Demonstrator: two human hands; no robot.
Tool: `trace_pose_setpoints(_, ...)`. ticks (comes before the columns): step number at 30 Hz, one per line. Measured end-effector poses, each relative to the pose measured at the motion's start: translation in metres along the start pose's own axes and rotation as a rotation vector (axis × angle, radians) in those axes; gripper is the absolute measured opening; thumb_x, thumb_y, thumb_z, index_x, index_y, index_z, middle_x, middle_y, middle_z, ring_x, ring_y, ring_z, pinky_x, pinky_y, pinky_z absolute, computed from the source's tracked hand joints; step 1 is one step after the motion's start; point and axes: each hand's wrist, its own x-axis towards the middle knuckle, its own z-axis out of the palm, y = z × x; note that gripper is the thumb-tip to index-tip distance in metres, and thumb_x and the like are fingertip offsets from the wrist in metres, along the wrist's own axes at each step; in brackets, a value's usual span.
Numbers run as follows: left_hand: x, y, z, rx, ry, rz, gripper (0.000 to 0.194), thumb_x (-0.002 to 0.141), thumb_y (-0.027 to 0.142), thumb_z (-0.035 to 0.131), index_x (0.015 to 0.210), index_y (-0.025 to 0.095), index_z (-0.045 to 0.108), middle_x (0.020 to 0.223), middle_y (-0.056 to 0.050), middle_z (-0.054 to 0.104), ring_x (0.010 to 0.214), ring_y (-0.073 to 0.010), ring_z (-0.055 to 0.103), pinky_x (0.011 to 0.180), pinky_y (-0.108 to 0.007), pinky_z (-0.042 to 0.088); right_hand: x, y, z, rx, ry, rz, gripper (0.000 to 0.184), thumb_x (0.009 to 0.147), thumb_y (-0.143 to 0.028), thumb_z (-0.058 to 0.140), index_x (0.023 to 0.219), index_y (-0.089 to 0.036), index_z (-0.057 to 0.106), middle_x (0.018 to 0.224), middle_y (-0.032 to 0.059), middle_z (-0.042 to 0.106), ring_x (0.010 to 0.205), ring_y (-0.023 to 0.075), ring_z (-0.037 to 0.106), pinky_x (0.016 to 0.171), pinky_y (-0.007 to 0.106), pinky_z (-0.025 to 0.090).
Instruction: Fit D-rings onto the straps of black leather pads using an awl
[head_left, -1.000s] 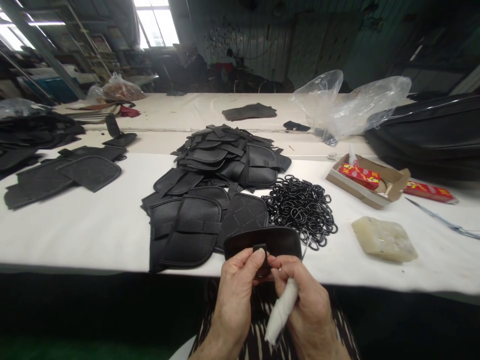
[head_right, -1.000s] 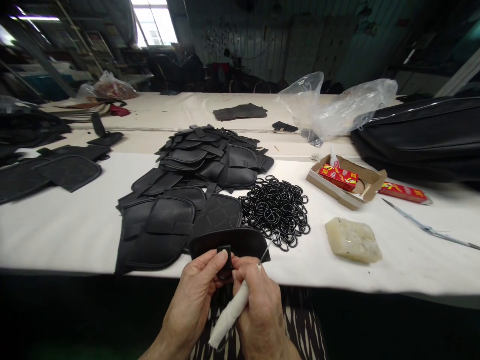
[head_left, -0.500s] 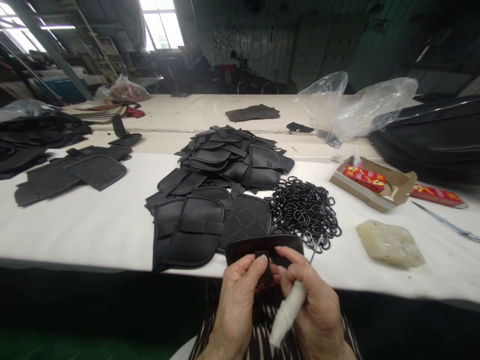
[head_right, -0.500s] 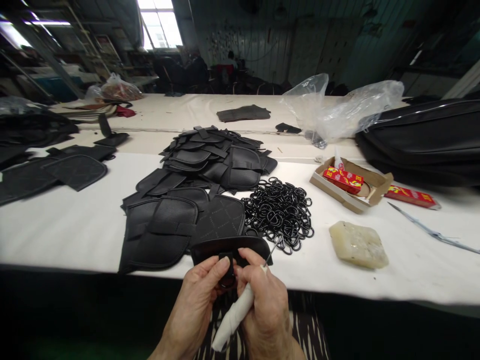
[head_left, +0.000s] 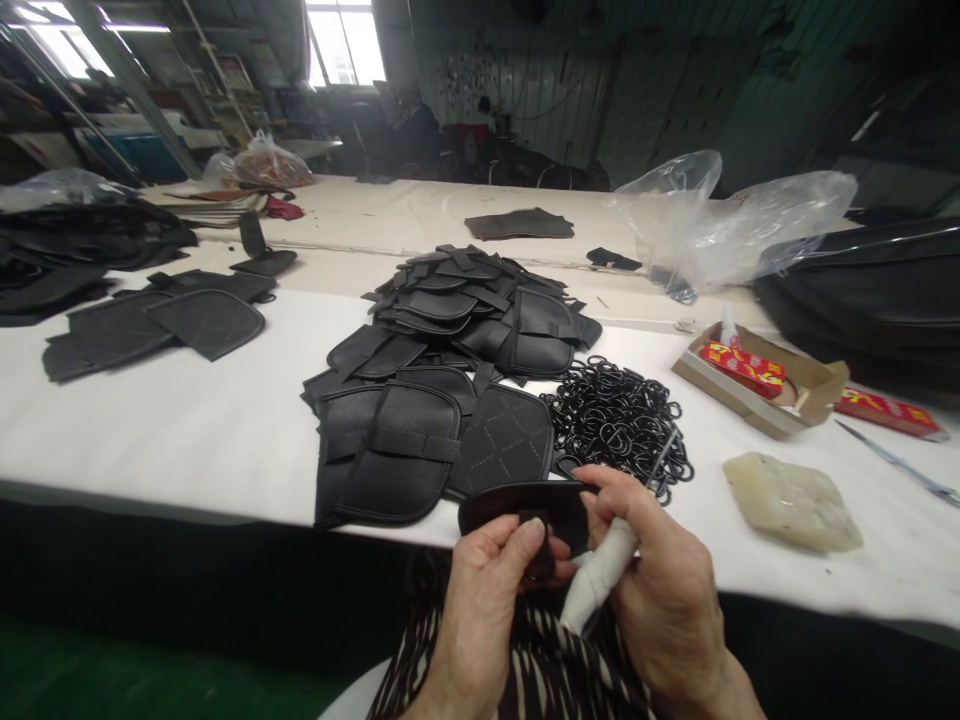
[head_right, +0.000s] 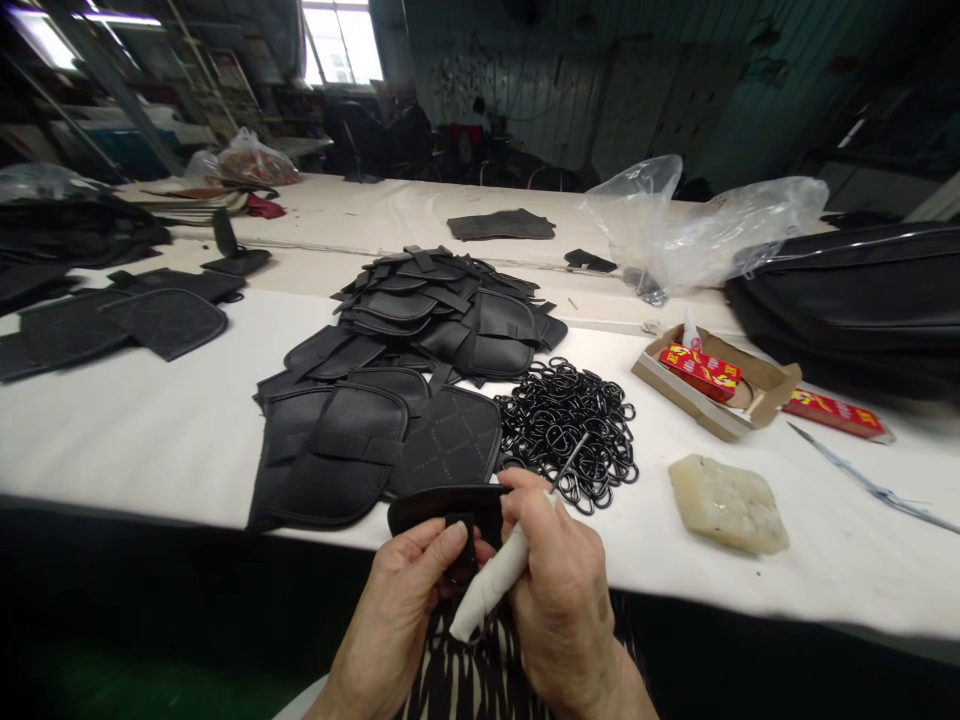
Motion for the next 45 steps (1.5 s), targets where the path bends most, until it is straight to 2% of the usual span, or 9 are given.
trace_pose_setpoints(8,0.002,-0.001,-0.002,0.025,0.024,-0.017,0.029,0.083,0.037,0.059,0.074,0.010,0.066,0.070,-0.008,0.068,0.062,-0.0150,0.062,0.062,-0.025,0.049,-0.008,0.000,0.006,0.097,0.039,0.073,0.007,0.085,-0.021,0.057,0.091,-0.023,0.058,0.111,0.0080,0.063,0.101,0.0243,0.063,0.078,0.035,0.057)
trace_pose_setpoints(17,0.000,0.003,0.000,0.028,0.048,-0.030,0.028,0.082,0.036,0.059,0.073,0.010,0.066,0.070,-0.007,0.068,0.061,-0.0139,0.061,0.060,-0.024,0.049,-0.008,0.003,0.005,0.070,0.050,0.047,0.007,0.085,-0.020,0.059,0.091,-0.024,0.057,0.116,0.0064,0.060,0.096,0.0200,0.064,0.073,0.029,0.057)
trace_pose_setpoints(21,0.000,0.004,0.002,0.037,0.049,-0.033,0.028,0.082,0.036,0.058,0.073,0.010,0.065,0.070,-0.007,0.068,0.060,-0.0135,0.061,0.060,-0.023,0.048,-0.009,0.000,0.007,0.100,0.050,0.065,0.006,0.085,-0.020,0.058,0.089,-0.024,0.057,0.108,0.0056,0.064,0.098,0.0216,0.064,0.077,0.031,0.056)
trace_pose_setpoints(24,0.001,0.005,0.003,0.023,0.044,-0.038,0.027,0.082,0.036,0.059,0.074,0.010,0.066,0.069,-0.007,0.068,0.060,-0.0136,0.061,0.061,-0.023,0.049,-0.009,0.000,0.007,0.107,0.038,0.061,0.008,0.085,-0.018,0.058,0.090,-0.024,0.057,0.102,0.0043,0.066,0.085,0.0187,0.067,0.073,0.030,0.057)
trace_pose_setpoints(26,0.001,0.006,0.004,0.012,0.045,-0.042,0.026,0.081,0.035,0.060,0.074,0.011,0.066,0.069,-0.007,0.068,0.060,-0.0141,0.061,0.061,-0.024,0.049,-0.009,0.001,0.007,0.115,0.023,0.078,0.012,0.084,-0.017,0.058,0.094,-0.024,0.056,0.109,0.0059,0.064,0.076,0.0161,0.067,0.067,0.028,0.058)
trace_pose_setpoints(30,0.000,0.009,0.003,-0.002,0.060,-0.065,0.025,0.079,0.034,0.062,0.072,0.011,0.065,0.068,-0.006,0.068,0.060,-0.0149,0.063,0.062,-0.025,0.050,-0.008,0.000,0.005,0.140,0.093,0.077,0.007,0.085,-0.016,0.056,0.087,-0.022,0.054,0.118,0.0082,0.059,0.093,0.0182,0.065,0.071,0.026,0.055)
trace_pose_setpoints(35,-0.001,0.009,0.003,-0.017,0.091,-0.084,0.024,0.078,0.035,0.064,0.072,0.011,0.066,0.067,-0.006,0.068,0.058,-0.0153,0.064,0.063,-0.027,0.051,-0.013,-0.010,-0.009,0.107,0.273,0.105,0.012,0.083,-0.015,0.061,0.078,-0.022,0.052,0.100,0.0053,0.066,0.098,0.0182,0.063,0.081,0.026,0.049)
trace_pose_setpoints(41,-0.002,0.009,0.005,-0.020,0.109,-0.112,0.022,0.076,0.033,0.066,0.072,0.012,0.064,0.065,-0.005,0.069,0.057,-0.0148,0.064,0.061,-0.025,0.050,-0.031,-0.014,-0.034,0.128,0.127,0.081,0.020,0.084,-0.039,0.063,0.079,-0.022,0.053,0.083,0.0061,0.068,0.080,0.0205,0.068,0.061,0.023,0.052)
trace_pose_setpoints(45,-0.001,0.008,0.006,-0.005,0.108,-0.095,0.021,0.076,0.032,0.066,0.072,0.012,0.065,0.066,-0.005,0.069,0.058,-0.0146,0.064,0.062,-0.025,0.051,-0.038,-0.012,-0.046,0.087,0.090,0.038,0.030,0.084,-0.052,0.058,0.083,-0.021,0.057,0.074,0.0062,0.067,0.074,0.0224,0.068,0.059,0.025,0.053)
